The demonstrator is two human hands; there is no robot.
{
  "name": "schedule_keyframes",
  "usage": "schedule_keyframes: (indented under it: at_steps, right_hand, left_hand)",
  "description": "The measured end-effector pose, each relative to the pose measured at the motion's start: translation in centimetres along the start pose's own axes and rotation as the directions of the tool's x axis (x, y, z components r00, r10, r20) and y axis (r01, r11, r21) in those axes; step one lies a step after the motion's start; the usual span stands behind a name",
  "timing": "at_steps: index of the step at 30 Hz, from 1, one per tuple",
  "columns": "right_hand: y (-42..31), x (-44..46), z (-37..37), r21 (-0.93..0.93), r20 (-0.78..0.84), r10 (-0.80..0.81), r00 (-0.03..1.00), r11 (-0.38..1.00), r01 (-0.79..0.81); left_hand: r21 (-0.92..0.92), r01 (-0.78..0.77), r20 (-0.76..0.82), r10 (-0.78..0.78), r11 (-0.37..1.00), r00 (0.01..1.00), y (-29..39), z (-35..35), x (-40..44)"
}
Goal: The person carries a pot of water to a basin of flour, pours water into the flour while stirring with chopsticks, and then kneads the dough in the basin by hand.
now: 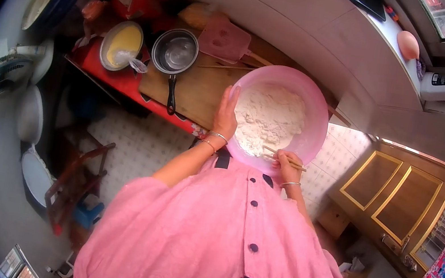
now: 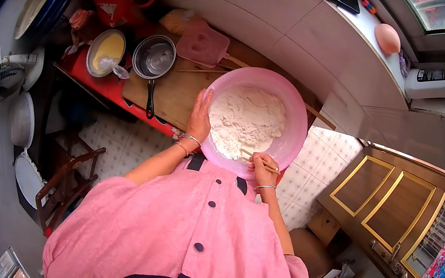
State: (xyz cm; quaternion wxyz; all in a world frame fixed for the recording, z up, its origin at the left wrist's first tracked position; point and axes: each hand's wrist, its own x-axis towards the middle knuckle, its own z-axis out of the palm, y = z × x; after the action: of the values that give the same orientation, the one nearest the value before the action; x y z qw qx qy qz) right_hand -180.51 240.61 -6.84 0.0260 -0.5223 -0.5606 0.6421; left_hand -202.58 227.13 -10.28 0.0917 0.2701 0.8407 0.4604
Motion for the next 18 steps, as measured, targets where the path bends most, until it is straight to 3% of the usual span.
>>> schedule_keyframes:
  at_steps: [2, 5, 7, 9, 11, 14, 18]
  right_hand:
    - [-1.5, 0.9, -3.2, -0.196, -0.021, -0.091, 0.996, 0.977, 0.086]
    - [-4.7, 5.4, -9.5, -0.221, -0.123, -0.309, 0.943, 0.935, 0.277]
    - [-8.8, 6.2, -9.6, -0.267, -0.118, -0.448, 0.886, 0.874, 0.406]
    - [-10.5, 5.1, -8.2, -0.335, -0.126, -0.503, 0.855, 0.833, 0.441]
    - [-7.7, 3.4, -8.0, -0.343, -0.142, -0.500, 0.854, 0.834, 0.432]
    - [-0.3, -0.2, -6.8, -0.153, -0.219, -0.191, 0.957, 0.975, 0.159]
    - [0.8, -2.8, -0.4, 0.218, -0.177, 0.140, 0.974, 0.971, -0.100]
  left_hand:
    - [0.078, -0.065, 0.012, 0.064, 0.995, 0.998, -0.5, -0.1, -0.3]
    - [0.055, -0.067, 0.024, 0.066, 0.996, 0.998, -0.5, -0.2, -0.4]
    - [0.028, -0.066, 0.025, 0.066, 0.997, 0.998, -0.5, -0.4, -0.4]
    - [0.001, -0.066, 0.023, 0.066, 0.998, 0.998, -0.6, -0.2, -0.3]
    - [-0.009, -0.047, -0.028, 0.047, 0.999, 0.998, -0.6, 0.0, -0.4]
    - [-0.054, 0.017, -0.020, -0.018, 0.998, 1.000, -0.1, -0.1, -0.5]
    - [-0.031, -0.017, -0.014, 0.017, 0.999, 1.000, 0.3, -0.2, -0.8]
